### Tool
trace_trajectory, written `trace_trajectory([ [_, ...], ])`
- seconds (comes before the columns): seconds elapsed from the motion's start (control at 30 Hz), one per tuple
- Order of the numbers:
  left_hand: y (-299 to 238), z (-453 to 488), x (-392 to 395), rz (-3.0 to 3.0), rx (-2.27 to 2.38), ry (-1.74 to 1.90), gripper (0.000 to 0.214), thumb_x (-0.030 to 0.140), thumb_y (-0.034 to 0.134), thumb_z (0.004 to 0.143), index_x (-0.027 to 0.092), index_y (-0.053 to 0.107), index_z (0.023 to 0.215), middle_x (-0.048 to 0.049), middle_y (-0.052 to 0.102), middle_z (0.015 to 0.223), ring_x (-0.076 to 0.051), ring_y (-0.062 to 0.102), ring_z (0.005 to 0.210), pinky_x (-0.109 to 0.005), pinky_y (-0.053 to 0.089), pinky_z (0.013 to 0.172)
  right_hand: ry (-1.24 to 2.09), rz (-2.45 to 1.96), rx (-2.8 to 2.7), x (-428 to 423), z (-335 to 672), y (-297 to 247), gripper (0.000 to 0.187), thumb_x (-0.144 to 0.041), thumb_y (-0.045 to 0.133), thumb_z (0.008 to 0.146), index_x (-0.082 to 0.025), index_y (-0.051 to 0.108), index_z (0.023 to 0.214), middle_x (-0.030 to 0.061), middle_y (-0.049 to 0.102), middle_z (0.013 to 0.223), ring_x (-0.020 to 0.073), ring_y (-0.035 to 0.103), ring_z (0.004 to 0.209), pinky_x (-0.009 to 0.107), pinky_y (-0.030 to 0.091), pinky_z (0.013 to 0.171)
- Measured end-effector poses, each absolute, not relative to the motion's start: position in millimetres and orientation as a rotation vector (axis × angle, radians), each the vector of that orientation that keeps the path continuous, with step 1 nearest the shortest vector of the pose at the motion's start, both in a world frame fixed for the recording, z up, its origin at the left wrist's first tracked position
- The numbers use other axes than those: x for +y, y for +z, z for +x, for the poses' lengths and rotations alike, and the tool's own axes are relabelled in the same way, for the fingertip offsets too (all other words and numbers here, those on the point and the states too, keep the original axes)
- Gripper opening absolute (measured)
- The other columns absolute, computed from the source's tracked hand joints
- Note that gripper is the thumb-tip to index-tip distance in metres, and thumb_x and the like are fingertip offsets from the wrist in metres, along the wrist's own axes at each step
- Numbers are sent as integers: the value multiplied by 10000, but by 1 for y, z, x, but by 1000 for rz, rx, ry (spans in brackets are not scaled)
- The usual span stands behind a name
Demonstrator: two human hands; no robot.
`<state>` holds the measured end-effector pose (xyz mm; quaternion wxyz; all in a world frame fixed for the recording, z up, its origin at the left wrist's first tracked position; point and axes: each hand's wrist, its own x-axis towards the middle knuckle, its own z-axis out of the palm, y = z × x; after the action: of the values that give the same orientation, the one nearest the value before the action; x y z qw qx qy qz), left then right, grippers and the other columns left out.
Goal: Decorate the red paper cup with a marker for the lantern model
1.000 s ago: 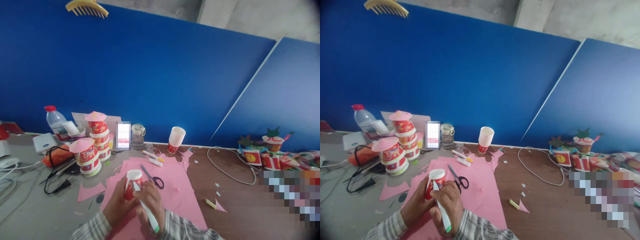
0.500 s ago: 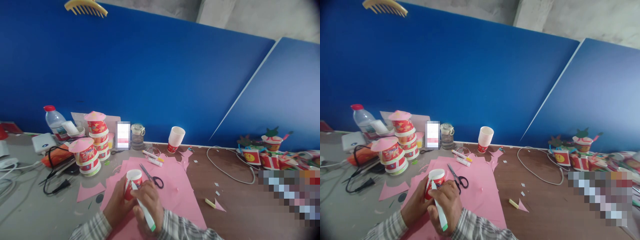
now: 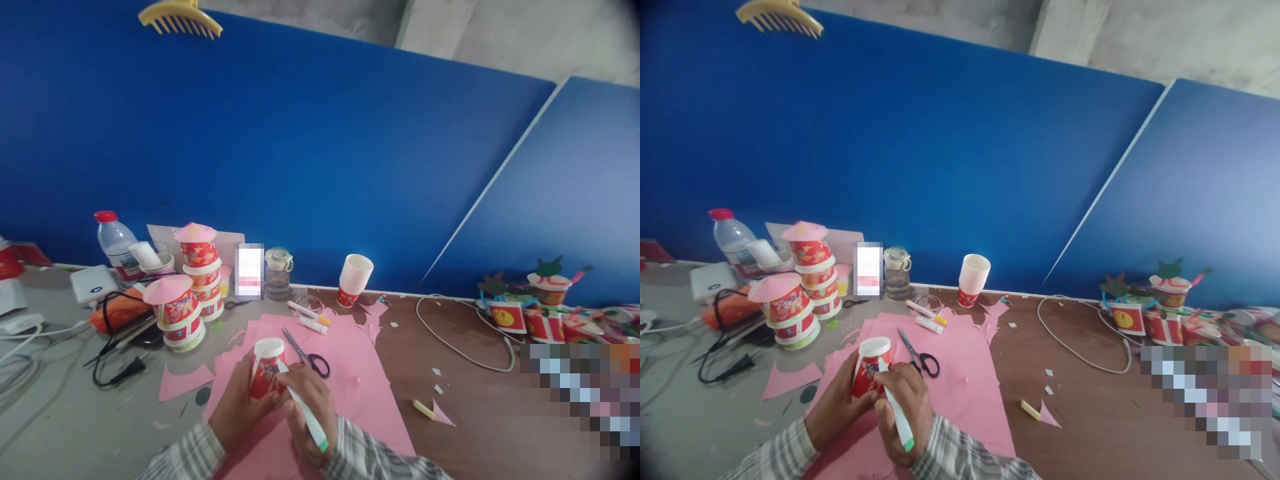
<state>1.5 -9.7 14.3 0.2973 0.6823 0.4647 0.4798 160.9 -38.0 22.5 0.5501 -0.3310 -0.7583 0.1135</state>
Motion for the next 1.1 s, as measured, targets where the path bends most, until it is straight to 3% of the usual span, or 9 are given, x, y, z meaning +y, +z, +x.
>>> trace_trajectory([
  [0.3, 12, 1, -10, 1844, 1250, 1239, 666, 267, 694, 459, 232, 431, 1070, -116, 582, 974, -348, 509, 878, -487, 432, 731, 251, -706, -1772, -37, 158, 31, 241, -282, 474, 861, -170, 606, 1029, 65, 680, 815, 226, 632, 770, 366, 555, 731],
  [0.77, 15, 1, -10, 1801, 1253, 1220, 605, 269, 686, 470, 225, 457, 1028, -94, 582, 883, -343, 527, 814, -490, 447, 685, 249, -695, -1792, -39, 158, 31, 230, -294, 459, 856, -186, 621, 978, 42, 655, 724, 222, 620, 682, 367, 540, 675],
  [0.97, 19, 0, -8, 1813, 1280, 1257, 494, 273, 684, 470, 212, 521, 932, -85, 561, 827, -336, 525, 796, -482, 448, 678, 353, -875, -1668, -41, 159, 30, 263, -280, 442, 859, -244, 549, 1097, 25, 638, 829, 214, 641, 721, 323, 554, 651],
  [1.1, 19, -1, -8, 1677, 1232, 1216, 603, 266, 670, 504, 222, 431, 1056, -99, 575, 928, -328, 532, 843, -465, 459, 694, 400, -859, -1679, -43, 158, 31, 305, -241, 441, 856, -257, 493, 1156, 39, 631, 909, 218, 637, 801, 317, 558, 711],
])
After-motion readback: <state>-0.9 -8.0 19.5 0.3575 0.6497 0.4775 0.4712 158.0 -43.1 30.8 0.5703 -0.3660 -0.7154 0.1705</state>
